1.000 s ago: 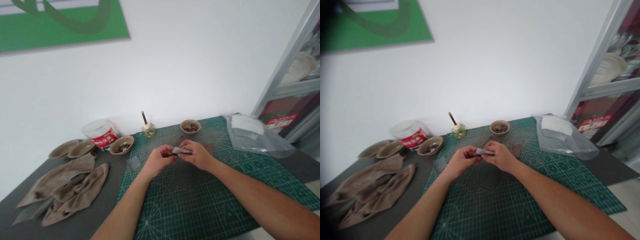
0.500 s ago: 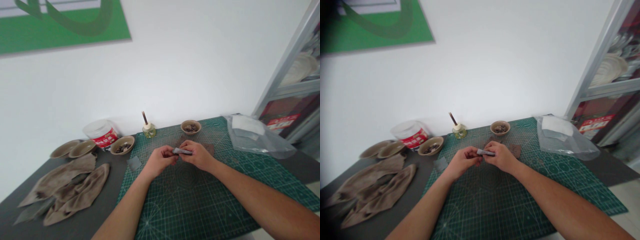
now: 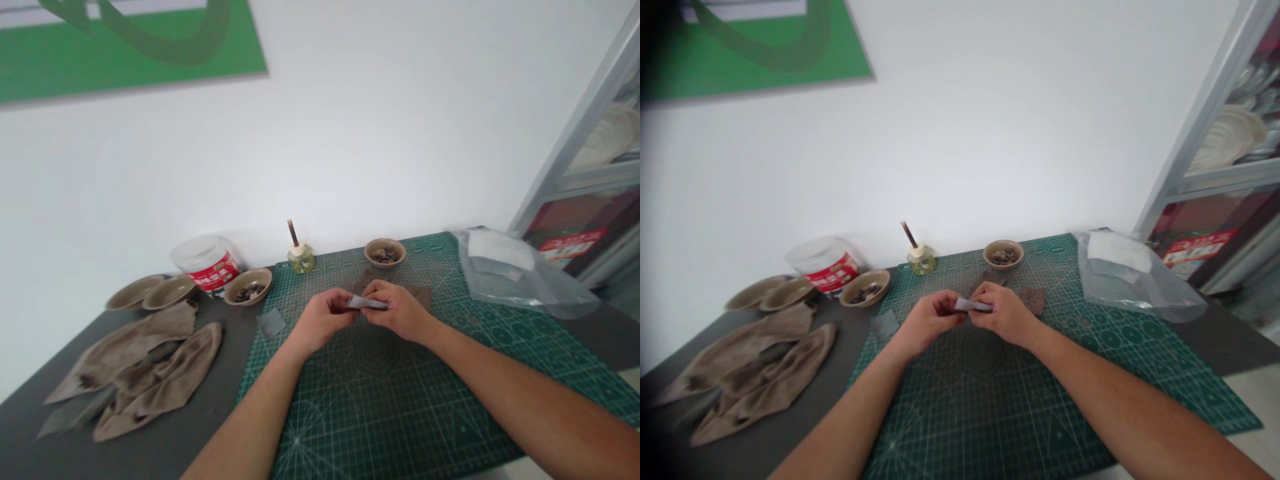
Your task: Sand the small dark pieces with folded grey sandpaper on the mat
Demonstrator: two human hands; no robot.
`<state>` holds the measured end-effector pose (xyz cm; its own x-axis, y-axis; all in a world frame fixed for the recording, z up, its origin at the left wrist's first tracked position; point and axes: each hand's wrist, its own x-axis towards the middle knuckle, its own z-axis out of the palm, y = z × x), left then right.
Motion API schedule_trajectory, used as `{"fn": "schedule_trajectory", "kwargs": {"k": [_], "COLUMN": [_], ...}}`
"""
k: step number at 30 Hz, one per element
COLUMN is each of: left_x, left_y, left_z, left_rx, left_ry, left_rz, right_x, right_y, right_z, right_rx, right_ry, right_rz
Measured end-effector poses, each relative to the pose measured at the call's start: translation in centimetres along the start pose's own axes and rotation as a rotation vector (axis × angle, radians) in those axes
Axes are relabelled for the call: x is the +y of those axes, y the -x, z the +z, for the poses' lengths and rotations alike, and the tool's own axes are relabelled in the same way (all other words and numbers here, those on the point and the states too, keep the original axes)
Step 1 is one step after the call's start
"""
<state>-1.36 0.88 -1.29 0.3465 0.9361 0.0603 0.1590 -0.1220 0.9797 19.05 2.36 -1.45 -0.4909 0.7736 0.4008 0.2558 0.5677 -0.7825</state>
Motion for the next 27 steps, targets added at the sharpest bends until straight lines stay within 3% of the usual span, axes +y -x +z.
{"fn": "schedule_trajectory", "kwargs": {"k": [5,15,27], "left_x": [-0.2,-0.36,-0.19], "left_y": [-0.09,-0.02,0.09], "left_z": [0.04,0.09,-0.01], "left_rx": [-0.023,-0.006,-0.019], "left_ry": [0.076,0.045,0.004], "left_rz": [-0.037,-0.008,-0.014], "right_x": [-0.07,-0.22,-0.23], "right_y": [0.0,0.03,0.14], "right_z": [0.02,-0.21,-0.16], "right_rx": [0.018,-0.011,0.006], "right_ry": [0.023,0.082,0.096], "right_rz": [-0.001,-0.084,-0.086]}}
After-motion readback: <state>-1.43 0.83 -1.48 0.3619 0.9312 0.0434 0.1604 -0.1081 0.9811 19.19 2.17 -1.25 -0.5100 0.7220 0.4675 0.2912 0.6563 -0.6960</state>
